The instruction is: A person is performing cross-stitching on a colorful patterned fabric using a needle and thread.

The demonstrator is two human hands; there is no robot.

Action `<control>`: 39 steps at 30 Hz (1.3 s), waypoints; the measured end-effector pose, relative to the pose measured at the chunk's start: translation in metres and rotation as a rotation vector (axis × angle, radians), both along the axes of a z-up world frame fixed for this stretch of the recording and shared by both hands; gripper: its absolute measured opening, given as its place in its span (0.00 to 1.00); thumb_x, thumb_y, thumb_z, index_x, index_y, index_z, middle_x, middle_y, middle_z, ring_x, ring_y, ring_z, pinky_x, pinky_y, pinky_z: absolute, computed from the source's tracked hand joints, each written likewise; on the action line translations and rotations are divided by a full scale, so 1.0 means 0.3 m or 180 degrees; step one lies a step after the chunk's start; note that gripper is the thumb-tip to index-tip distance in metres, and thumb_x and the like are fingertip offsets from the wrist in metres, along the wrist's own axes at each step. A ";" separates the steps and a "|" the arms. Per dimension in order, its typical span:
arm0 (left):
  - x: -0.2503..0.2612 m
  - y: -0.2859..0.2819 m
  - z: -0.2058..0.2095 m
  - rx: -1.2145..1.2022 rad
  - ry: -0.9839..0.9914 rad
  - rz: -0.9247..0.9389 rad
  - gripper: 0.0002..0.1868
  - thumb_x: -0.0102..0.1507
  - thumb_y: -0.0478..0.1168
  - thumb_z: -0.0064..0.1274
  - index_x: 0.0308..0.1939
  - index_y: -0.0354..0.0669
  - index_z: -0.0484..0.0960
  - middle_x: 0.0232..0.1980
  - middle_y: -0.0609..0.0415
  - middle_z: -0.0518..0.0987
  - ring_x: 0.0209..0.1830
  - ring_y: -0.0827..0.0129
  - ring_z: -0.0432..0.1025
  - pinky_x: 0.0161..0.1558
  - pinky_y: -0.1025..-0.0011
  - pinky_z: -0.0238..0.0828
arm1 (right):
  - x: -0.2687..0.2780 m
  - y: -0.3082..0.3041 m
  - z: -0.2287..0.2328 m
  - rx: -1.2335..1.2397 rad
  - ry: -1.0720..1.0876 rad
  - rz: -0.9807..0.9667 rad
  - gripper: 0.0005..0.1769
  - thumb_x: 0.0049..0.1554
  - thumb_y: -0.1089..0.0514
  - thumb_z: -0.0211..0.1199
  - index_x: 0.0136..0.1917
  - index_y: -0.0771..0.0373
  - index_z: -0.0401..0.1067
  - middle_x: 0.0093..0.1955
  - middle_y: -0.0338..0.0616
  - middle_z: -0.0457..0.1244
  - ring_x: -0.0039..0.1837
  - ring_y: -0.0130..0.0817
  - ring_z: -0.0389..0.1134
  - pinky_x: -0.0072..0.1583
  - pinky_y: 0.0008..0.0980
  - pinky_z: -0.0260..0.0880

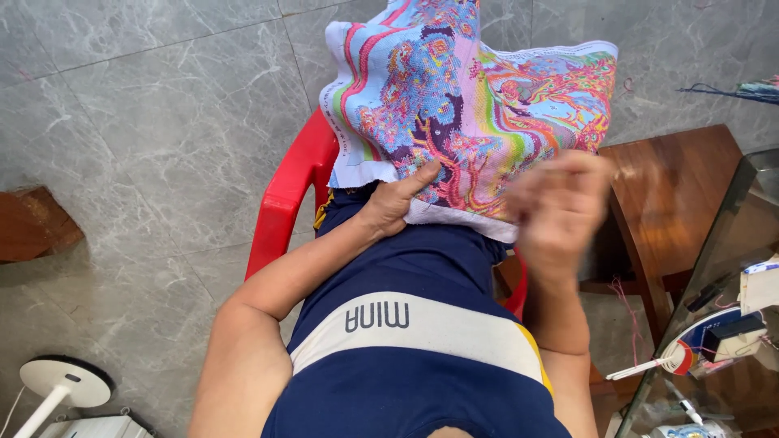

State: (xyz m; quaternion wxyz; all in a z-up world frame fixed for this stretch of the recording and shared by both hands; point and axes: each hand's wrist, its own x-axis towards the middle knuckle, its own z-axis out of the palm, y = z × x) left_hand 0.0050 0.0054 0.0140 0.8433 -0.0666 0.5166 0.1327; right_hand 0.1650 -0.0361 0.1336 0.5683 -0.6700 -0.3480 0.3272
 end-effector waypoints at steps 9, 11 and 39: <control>0.028 0.039 0.076 -0.0134 0.0423 -0.0472 0.33 0.47 0.47 0.66 0.54 0.36 0.81 0.60 0.49 0.79 0.62 0.66 0.71 0.66 0.65 0.66 | 0.587 -0.492 0.031 0.1271 0.1979 -0.1706 0.24 0.69 0.66 0.53 0.36 0.58 0.44 0.34 0.39 0.38 0.34 0.30 0.36 0.39 0.30 0.42; 0.024 0.028 0.047 -0.0129 0.0444 -0.0692 0.36 0.47 0.49 0.65 0.57 0.38 0.80 0.67 0.50 0.76 0.71 0.69 0.66 0.74 0.69 0.57 | 0.579 -0.503 0.002 0.0563 0.1036 -0.1458 0.26 0.76 0.53 0.52 0.38 0.53 0.44 0.36 0.38 0.41 0.37 0.26 0.34 0.43 0.25 0.40; -0.035 -0.107 -0.214 0.0511 -0.0702 -0.0086 0.15 0.60 0.31 0.64 0.51 0.33 0.83 0.42 0.39 0.85 0.40 0.49 0.81 0.38 0.51 0.82 | -0.027 -0.159 -0.273 -0.0227 -0.1598 0.1352 0.20 0.63 0.70 0.56 0.67 0.68 0.76 0.38 0.53 0.62 0.38 0.51 0.65 0.44 0.45 0.68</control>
